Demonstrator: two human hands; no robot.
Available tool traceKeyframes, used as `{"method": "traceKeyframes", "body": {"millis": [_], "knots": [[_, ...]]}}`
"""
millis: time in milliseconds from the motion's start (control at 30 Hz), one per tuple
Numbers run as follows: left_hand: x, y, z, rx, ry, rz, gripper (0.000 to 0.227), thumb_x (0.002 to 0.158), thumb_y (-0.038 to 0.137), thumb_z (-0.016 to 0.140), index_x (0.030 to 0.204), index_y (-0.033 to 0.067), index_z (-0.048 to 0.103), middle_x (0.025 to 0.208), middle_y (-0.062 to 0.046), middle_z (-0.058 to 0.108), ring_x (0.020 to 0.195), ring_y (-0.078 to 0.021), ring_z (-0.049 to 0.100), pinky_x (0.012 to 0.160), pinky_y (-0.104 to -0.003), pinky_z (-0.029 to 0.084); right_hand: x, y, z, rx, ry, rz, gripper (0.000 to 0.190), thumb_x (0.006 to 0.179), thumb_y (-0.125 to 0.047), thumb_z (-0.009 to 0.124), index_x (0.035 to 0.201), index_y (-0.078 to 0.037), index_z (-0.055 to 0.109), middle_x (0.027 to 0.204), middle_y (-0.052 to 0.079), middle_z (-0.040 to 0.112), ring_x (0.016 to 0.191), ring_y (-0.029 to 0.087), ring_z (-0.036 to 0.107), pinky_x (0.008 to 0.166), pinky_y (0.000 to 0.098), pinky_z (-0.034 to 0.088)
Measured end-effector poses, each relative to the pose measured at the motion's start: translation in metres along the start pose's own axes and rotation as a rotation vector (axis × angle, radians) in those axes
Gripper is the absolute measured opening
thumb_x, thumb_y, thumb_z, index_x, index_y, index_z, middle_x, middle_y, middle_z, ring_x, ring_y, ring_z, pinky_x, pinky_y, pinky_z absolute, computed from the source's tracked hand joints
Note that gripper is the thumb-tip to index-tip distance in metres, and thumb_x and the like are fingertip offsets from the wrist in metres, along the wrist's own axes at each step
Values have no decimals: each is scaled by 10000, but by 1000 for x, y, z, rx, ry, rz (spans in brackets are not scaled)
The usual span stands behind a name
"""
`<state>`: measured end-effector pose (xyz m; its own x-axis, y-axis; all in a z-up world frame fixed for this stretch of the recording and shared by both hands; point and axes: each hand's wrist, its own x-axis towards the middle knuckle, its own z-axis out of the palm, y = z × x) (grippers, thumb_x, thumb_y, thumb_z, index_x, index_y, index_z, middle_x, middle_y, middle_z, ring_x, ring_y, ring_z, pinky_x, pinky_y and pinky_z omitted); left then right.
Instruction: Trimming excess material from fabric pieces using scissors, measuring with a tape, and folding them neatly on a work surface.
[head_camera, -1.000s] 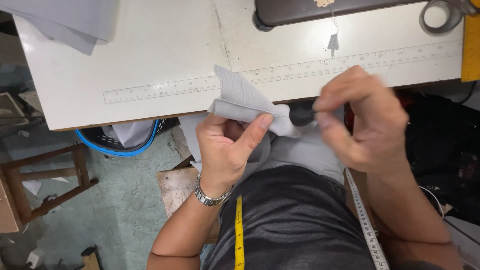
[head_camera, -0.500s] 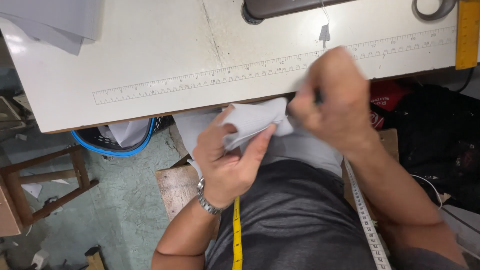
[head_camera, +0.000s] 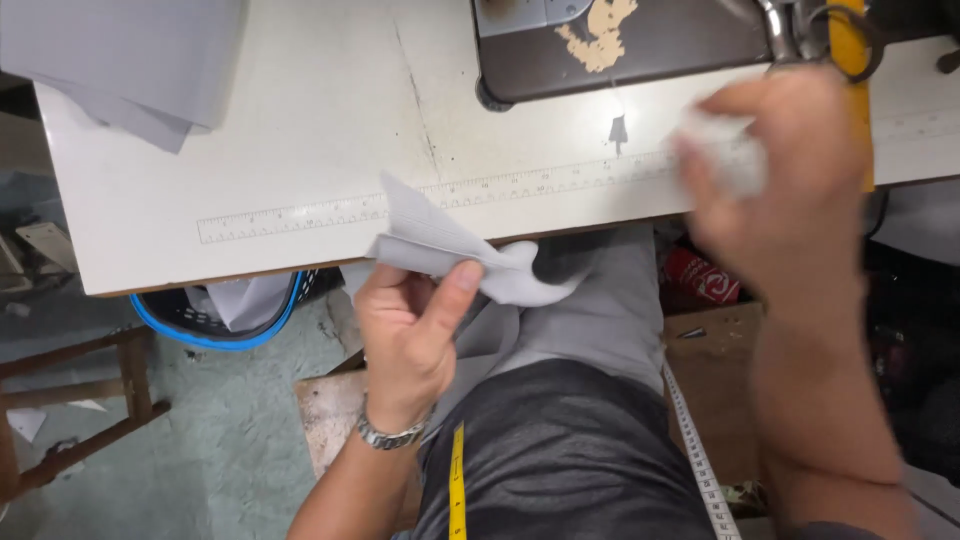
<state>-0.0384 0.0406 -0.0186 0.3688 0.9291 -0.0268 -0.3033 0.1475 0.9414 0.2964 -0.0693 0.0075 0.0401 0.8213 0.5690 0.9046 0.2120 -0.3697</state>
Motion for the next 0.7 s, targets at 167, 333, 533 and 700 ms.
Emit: {"method": "traceKeyframes", "body": {"millis": [167,333,533,700], "knots": [[26,38,0,-65,-45,67,516,1119,39,934,1611,38,777,1550,-126,869,1486,-263,818,1371,-433,686,-8,93,-32,-626,-246,274,419,1339,-315,1042,1623,-21,949,1418,264,782,1283,521,727,1025,632,605],[62,33,18,-116,-62,-30,368,1068,-14,937,1408,72,823,1278,-58,913,1197,-190,857,1143,-372,738,41,67,-53,-539,-410,574,433,1239,-306,932,1574,-40,869,1429,196,871,1287,451,799,1003,637,634],[86,7,29,-136,-47,-167,284,1058,4,925,1313,79,826,1238,-65,908,1182,-220,855,1093,-389,744,49,80,-75,-434,-526,758,368,1175,-315,865,1465,-89,855,1338,56,901,1200,300,835,1071,527,628],[89,-12,27,-175,45,-196,319,1017,32,979,1307,96,863,1225,-73,933,1118,-211,871,1020,-371,748,48,60,-91,-566,-798,927,658,1138,-743,896,1095,-91,818,948,124,869,903,379,792,805,522,541]]}}
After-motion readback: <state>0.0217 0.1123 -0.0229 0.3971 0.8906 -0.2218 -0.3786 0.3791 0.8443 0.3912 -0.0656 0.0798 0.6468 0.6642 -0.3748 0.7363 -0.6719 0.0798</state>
